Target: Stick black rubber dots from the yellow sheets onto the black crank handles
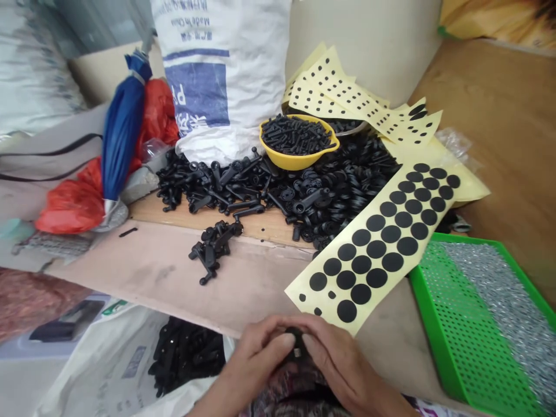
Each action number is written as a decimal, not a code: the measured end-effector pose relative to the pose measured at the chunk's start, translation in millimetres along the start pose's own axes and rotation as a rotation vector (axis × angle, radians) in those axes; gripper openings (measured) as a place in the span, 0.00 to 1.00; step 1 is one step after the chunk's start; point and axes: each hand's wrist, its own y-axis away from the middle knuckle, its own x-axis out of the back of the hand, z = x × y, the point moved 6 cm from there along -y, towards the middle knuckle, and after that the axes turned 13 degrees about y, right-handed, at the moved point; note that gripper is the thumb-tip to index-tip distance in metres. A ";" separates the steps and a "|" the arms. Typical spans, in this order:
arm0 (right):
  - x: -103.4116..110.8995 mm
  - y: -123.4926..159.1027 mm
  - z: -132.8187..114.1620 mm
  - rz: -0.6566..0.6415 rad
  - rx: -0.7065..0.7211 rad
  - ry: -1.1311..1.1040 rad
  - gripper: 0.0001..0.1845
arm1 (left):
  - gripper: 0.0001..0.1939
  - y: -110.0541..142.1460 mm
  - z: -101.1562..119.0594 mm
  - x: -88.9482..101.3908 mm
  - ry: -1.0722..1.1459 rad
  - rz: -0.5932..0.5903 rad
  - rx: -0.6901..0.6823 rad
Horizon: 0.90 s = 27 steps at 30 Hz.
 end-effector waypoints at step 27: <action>31.9 35.9 61.0 0.212 -0.045 0.740 0.06 | 0.05 -33.9 -1.8 -74.8 -1.293 -0.161 -0.627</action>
